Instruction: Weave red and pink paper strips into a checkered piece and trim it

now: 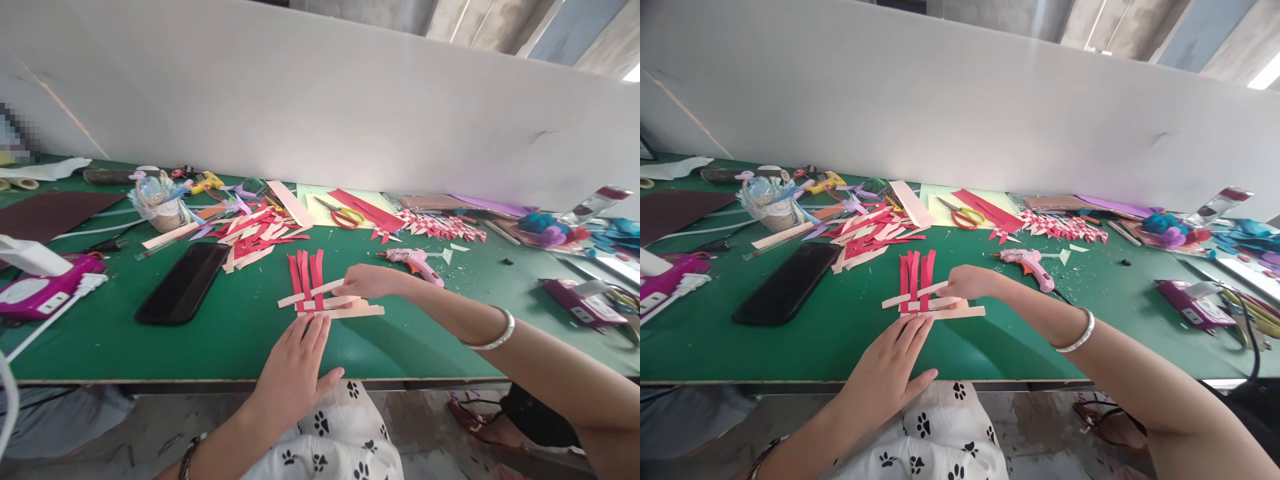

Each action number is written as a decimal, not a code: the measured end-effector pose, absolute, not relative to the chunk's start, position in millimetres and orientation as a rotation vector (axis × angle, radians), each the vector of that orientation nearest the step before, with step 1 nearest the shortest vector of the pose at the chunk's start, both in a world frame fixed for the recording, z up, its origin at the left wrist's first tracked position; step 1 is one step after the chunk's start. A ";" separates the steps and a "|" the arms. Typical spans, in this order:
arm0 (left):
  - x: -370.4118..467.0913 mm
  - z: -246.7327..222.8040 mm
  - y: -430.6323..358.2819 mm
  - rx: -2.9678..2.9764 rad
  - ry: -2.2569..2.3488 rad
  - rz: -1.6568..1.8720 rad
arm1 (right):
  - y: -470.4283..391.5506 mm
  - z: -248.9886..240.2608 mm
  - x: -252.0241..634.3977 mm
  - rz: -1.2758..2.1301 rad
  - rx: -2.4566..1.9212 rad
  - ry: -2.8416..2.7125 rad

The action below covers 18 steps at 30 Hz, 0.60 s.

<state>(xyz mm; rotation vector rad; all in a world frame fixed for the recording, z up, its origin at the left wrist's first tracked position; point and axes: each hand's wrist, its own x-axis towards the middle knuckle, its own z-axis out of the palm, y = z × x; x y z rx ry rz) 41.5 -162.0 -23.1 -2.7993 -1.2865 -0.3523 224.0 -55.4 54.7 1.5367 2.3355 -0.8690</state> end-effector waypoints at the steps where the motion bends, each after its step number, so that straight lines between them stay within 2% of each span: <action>1: 41.6 -23.6 -162.0 -2.799 -1.290 -0.357 | -55.8 53.9 224.5 -0.882 1.537 2.330; 9: 41.2 -23.5 -162.1 -2.816 -1.283 -0.380 | -55.7 44.8 235.1 -0.805 1.491 2.345; 18: 41.4 -24.2 -161.9 -2.806 -1.281 -0.362 | -69.3 65.0 231.4 -0.864 1.515 2.292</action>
